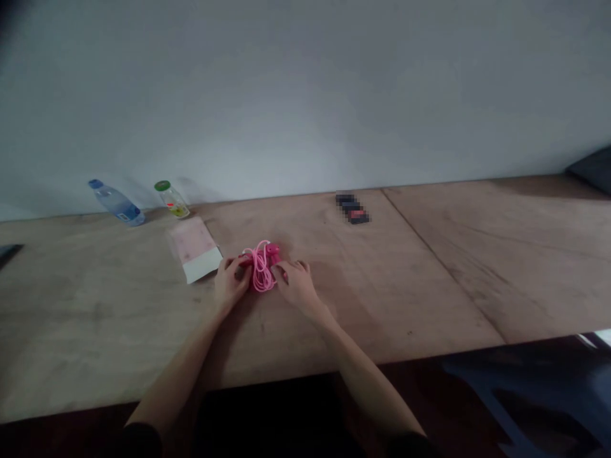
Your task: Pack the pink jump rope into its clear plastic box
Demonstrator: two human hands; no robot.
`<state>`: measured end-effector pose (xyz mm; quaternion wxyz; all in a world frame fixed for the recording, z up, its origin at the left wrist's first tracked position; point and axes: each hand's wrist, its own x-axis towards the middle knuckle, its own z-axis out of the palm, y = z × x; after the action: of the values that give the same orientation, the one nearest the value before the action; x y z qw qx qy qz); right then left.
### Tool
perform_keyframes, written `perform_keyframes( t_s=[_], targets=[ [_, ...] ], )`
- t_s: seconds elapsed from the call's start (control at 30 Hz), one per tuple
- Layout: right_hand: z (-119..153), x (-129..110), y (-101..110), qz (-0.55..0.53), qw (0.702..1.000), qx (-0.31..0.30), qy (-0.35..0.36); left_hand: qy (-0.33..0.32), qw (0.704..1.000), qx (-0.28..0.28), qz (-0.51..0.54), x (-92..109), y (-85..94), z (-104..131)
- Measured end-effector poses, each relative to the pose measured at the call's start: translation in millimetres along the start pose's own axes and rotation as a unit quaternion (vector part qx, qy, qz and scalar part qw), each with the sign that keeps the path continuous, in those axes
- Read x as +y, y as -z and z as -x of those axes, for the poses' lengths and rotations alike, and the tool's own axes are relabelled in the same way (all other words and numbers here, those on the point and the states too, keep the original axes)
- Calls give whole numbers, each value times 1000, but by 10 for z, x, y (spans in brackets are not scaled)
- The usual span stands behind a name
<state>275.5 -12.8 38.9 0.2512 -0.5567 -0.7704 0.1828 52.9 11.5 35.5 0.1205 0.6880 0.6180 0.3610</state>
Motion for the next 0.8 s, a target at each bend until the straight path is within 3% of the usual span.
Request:
perform_keyframes(
  t_s=[0.1,0.3,0.4,0.53,0.63,0.8],
  targets=[
    [-198,151,-12,16,999,27,-13,-31,999,9,-15,-69,-69,69],
    [-432,78,-118,106,993,-24,33,-51,998,30,-13,-117,-100,127],
    [-467,25,-177,108,993,-32,35,-131,989,73,-1,-87,-80,162],
    [-478,67,-236,20,999,-12,48,-258,965,25,-24,-14,-143,256],
    [-460,132,-239,-87,993,26,70,-267,962,-8,-51,8,-259,341],
    [-429,250,-213,-231,968,80,46,-246,966,9,-79,1,-396,391]
  ],
)
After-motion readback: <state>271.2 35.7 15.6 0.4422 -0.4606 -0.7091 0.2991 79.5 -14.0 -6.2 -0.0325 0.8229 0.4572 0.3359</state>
